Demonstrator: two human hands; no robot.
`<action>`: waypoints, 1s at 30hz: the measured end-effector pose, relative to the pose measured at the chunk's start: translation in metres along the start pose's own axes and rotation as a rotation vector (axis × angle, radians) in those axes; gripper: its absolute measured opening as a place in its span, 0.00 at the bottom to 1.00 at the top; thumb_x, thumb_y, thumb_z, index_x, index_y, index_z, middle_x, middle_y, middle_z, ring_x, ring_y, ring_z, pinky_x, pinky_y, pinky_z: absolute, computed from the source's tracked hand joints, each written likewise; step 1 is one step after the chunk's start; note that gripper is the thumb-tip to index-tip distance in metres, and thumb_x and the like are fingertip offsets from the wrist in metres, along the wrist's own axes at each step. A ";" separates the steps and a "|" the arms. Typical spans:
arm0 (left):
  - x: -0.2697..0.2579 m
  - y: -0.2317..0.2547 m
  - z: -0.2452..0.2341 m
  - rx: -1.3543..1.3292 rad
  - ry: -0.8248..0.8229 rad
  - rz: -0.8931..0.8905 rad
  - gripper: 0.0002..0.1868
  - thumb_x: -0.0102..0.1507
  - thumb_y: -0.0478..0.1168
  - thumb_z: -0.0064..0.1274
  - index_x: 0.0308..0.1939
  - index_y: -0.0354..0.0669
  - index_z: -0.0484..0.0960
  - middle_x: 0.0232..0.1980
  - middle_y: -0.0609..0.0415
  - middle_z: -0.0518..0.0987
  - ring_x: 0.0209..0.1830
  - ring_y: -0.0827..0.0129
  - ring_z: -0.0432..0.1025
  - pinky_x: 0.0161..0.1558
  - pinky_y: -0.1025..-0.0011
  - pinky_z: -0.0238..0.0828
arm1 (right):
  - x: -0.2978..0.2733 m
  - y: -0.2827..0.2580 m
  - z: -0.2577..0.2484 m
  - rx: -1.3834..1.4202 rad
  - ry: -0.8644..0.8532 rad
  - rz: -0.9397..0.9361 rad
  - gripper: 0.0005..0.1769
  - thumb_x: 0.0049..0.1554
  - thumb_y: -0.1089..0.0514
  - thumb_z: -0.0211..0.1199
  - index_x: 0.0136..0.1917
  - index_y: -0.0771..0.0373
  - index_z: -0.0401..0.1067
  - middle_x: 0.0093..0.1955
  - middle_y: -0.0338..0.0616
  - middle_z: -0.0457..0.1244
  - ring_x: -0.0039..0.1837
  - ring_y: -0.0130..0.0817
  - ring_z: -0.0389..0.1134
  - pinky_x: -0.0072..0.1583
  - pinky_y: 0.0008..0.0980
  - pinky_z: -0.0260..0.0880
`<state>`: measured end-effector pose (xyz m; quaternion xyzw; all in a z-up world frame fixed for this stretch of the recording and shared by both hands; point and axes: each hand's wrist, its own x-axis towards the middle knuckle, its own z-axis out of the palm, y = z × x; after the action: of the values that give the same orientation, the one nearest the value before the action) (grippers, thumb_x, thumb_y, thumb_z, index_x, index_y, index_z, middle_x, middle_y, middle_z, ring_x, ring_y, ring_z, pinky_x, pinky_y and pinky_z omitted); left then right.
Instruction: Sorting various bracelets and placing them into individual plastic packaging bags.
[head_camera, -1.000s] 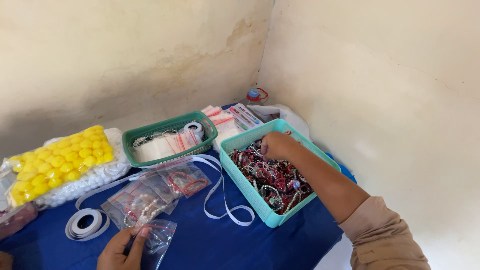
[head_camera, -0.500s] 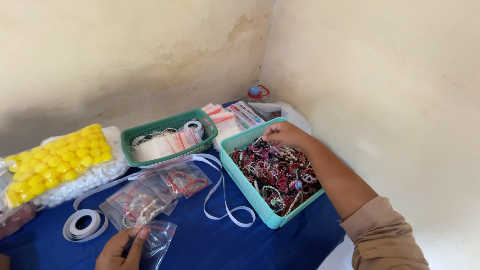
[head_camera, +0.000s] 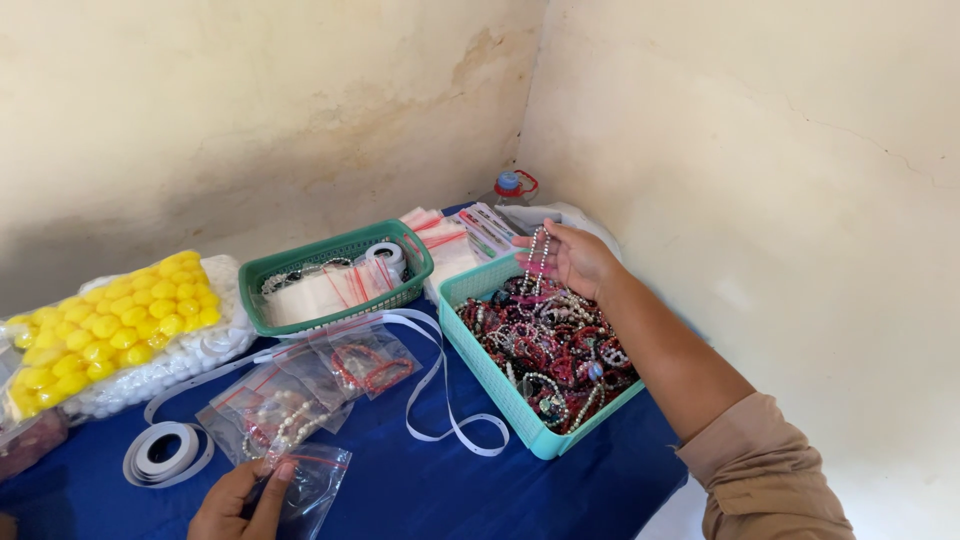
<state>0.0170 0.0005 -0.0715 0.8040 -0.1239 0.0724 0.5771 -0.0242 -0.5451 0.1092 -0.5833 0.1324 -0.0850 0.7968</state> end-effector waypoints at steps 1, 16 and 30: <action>0.000 0.003 -0.001 0.000 0.001 0.000 0.10 0.60 0.38 0.65 0.43 0.37 0.89 0.35 0.47 0.87 0.36 0.73 0.80 0.43 0.74 0.74 | -0.002 -0.001 0.004 0.000 -0.001 0.000 0.17 0.68 0.47 0.48 0.55 0.63 0.64 0.62 0.55 0.70 0.60 0.49 0.71 0.63 0.46 0.72; 0.004 0.019 -0.006 0.135 -0.090 0.054 0.12 0.57 0.40 0.66 0.42 0.40 0.89 0.38 0.47 0.88 0.42 0.66 0.83 0.48 0.69 0.76 | -0.038 0.002 0.080 0.017 -0.099 -0.026 0.19 0.66 0.48 0.48 0.69 0.53 0.61 0.62 0.51 0.67 0.58 0.47 0.72 0.56 0.52 0.75; -0.023 0.137 -0.042 0.165 0.094 0.573 0.12 0.60 0.37 0.61 0.46 0.45 0.81 0.47 0.50 0.84 0.48 0.59 0.79 0.51 0.65 0.74 | -0.111 0.073 0.269 0.105 -0.391 0.132 0.26 0.61 0.60 0.56 0.72 0.58 0.55 0.64 0.56 0.67 0.62 0.44 0.71 0.62 0.47 0.72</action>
<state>-0.0423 0.0013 0.0607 0.7761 -0.3127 0.2792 0.4711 -0.0480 -0.2465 0.1287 -0.5366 0.0088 0.0752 0.8404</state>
